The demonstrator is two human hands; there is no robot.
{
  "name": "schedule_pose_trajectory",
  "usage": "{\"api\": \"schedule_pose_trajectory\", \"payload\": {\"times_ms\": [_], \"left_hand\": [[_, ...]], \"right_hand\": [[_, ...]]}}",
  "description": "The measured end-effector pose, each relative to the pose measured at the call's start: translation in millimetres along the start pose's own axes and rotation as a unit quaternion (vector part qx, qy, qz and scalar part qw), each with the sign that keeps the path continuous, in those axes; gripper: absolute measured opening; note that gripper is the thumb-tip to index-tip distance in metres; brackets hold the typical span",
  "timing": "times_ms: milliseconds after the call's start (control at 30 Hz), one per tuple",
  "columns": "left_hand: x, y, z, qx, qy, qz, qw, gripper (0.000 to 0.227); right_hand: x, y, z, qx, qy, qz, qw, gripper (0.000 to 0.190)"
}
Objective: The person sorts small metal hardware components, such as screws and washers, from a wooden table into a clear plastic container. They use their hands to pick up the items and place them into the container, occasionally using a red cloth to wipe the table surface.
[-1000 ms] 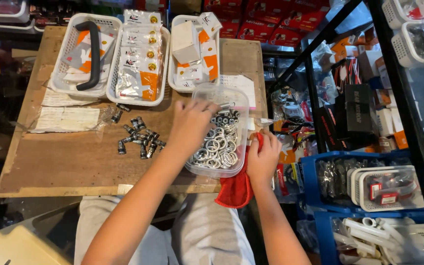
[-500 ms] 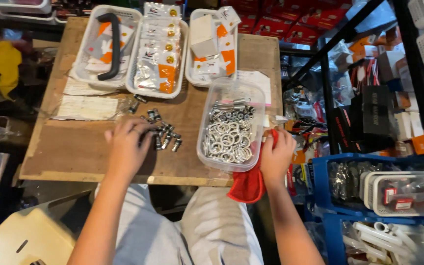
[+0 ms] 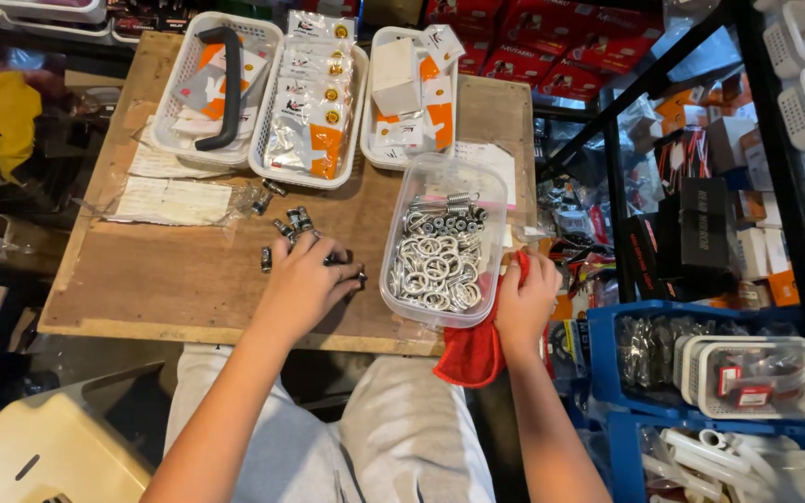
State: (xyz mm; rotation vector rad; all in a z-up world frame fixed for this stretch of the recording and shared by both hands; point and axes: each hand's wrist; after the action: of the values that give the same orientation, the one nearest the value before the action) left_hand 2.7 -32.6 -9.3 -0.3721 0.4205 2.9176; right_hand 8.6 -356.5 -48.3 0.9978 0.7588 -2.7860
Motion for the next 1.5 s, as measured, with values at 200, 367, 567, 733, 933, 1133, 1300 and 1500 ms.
{"api": "schedule_pose_trajectory", "payload": {"times_ms": [200,367,567,733,933,1133,1300,1500], "left_hand": [[-10.7,17.9,8.7,-0.038,-0.076,0.007,0.996,0.025],[-28.2,18.8,18.2,0.08,-0.074,0.104,0.989,0.029],[-70.4,49.8,21.9,0.326,0.034,0.082,0.941,0.034],[-101.9,71.4,-11.7,0.324,0.002,0.029,0.946,0.026],[-115.2,74.5,-43.1,-0.054,0.106,-0.09,0.989,0.009],[-101.2,88.4,-4.3,-0.056,0.079,-0.082,0.992,0.012],[-94.4,72.4,27.2,0.024,0.015,-0.028,0.999,0.031],[-72.8,14.3,45.6,0.003,0.02,0.057,0.998,0.022]], "right_hand": [[1.8,6.7,-3.5,0.0,0.006,0.02,1.0,0.015],[1.8,7.4,-5.5,0.002,0.012,0.012,1.0,0.015],[3.2,7.2,-5.4,-0.004,0.016,0.013,1.0,0.015],[4.2,10.2,-6.8,0.001,0.018,0.014,1.0,0.016],[-0.6,1.3,-1.1,-0.01,0.013,-0.004,1.0,0.016],[-2.1,0.5,-0.5,-0.005,0.014,-0.006,1.0,0.015],[-3.1,-2.1,-0.3,-0.01,0.017,-0.002,1.0,0.015],[-2.5,-1.0,-0.5,-0.007,0.013,-0.009,1.0,0.015]]}}
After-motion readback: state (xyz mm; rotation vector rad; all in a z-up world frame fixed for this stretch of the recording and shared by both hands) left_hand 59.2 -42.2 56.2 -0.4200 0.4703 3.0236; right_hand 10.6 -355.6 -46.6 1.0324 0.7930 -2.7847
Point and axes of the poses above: each hand's wrist, its own x-axis away from the middle knuckle, its own z-axis out of the back of the hand, y = z × x, and after that the axes turned 14 degrees about z, right-handed
